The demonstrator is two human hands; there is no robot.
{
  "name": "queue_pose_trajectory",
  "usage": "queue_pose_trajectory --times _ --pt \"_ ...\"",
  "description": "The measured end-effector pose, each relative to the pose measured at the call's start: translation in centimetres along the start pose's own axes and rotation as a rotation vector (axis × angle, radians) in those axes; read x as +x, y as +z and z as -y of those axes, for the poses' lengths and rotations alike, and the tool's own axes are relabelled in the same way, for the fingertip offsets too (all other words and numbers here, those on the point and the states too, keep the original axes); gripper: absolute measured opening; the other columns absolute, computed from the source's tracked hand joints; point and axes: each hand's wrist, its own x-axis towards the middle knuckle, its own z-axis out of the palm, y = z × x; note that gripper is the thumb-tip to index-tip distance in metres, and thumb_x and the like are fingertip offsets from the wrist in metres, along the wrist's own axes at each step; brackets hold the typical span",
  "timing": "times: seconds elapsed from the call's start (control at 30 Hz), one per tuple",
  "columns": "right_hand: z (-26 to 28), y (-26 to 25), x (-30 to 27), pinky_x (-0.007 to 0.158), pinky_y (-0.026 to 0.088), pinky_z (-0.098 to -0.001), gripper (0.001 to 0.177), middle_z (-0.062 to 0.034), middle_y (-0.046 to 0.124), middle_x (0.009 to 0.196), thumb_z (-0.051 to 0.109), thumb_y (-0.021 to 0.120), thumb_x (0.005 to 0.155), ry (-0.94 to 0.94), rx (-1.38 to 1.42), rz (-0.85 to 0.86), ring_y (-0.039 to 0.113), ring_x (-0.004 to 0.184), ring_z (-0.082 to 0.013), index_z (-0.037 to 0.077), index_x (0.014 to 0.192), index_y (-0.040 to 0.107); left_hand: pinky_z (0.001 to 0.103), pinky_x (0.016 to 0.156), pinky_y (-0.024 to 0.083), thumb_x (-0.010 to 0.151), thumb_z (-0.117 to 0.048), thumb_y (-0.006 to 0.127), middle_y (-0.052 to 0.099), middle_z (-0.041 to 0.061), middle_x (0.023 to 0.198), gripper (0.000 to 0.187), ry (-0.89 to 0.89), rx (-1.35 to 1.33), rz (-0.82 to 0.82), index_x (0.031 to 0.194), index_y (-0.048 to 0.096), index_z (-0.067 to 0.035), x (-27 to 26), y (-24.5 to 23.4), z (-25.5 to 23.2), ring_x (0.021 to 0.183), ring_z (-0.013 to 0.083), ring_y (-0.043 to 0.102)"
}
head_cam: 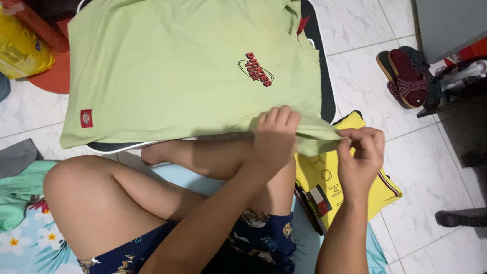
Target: The person folds a light green shirt on a small black tray table by smoothing the fabric, folding in the sides, and then folding it in half.
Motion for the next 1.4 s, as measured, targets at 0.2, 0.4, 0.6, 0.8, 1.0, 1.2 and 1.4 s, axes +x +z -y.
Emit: queue_pose_trajectory --times 0.2,0.4,0.6,0.8,1.0,1.2,1.4 --pt "-1.5 -1.8 -0.3 0.082 0.051 -0.0235 0.017 -0.0022 0.054 0.111 -0.013 0.064 0.094 0.075 0.033 -0.007 0.057 0.098 -0.0101 0.0 0.101 0.073 0.045 0.088 0.045 0.07 -0.006 0.068 0.065 0.009 0.093 0.019 -0.182 -0.153 0.01 0.087 0.058 -0.01 -1.4 0.2 1.5 0.097 0.0301 0.063" --pt "-3.1 -2.5 -0.8 0.078 0.05 -0.0241 0.018 -0.0029 0.058 0.11 -0.016 0.063 0.09 0.188 0.196 0.013 0.061 0.091 -0.0111 -0.003 0.098 0.072 0.049 0.087 0.049 0.085 -0.007 0.065 0.069 0.01 0.084 0.007 -0.322 -0.407 0.135 0.087 0.065 -0.013 -1.7 -0.2 2.8 0.091 0.032 0.066" --pt "-2.3 -1.5 -0.5 0.076 0.052 -0.0251 0.016 -0.003 0.059 0.112 -0.015 0.064 0.09 0.246 0.189 -0.016 0.064 0.09 -0.0118 -0.003 0.1 0.07 0.049 0.09 0.05 0.097 -0.011 0.056 0.067 0.013 0.105 0.017 -0.451 -0.606 0.228 0.112 0.064 -0.015 -2.5 1.0 3.5 0.102 0.0327 0.063" --pt "-1.2 -0.2 0.0 0.076 0.053 -0.0243 0.014 -0.0022 0.059 0.114 -0.011 0.063 0.094 0.243 0.11 -0.04 0.063 0.088 -0.0101 -0.002 0.1 0.072 0.049 0.1 0.038 0.093 -0.015 0.064 0.062 0.01 0.115 0.026 -0.189 -0.443 0.17 0.118 0.06 -0.014 -2.1 1.6 3.0 0.115 0.0324 0.058" --pt "-1.0 -0.5 -0.3 0.078 0.051 -0.0227 0.014 -0.0013 0.058 0.114 -0.009 0.063 0.096 0.18 0.018 -0.05 0.06 0.088 -0.0077 -0.001 0.101 0.072 0.046 0.091 0.04 0.072 -0.041 0.087 0.062 0.009 0.104 0.054 -0.101 -0.263 0.168 0.111 0.059 -0.015 -1.6 0.2 2.4 0.101 0.0313 0.061" --pt "-0.7 -1.1 -0.9 0.08 0.05 -0.0219 0.014 -0.0013 0.058 0.113 -0.01 0.063 0.095 0.158 -0.014 -0.023 0.059 0.091 -0.0073 -0.001 0.1 0.073 0.041 0.089 0.044 0.069 -0.028 0.086 0.065 0.008 0.097 0.064 -0.049 0.033 0.225 0.123 0.057 -0.007 -0.9 -2.4 0.8 0.093 0.0262 0.064" --pt "-2.1 -2.3 -1.6 0.08 0.052 -0.0238 0.014 -0.0023 0.06 0.111 -0.012 0.063 0.091 0.164 -0.008 0.02 0.062 0.094 -0.0096 0.0 0.094 0.071 0.043 0.089 0.046 0.066 -0.02 0.079 0.068 0.012 0.108 0.051 0.004 0.017 0.067 0.112 0.06 -0.009 -1.7 -6.0 0.0 0.101 0.0294 0.065"
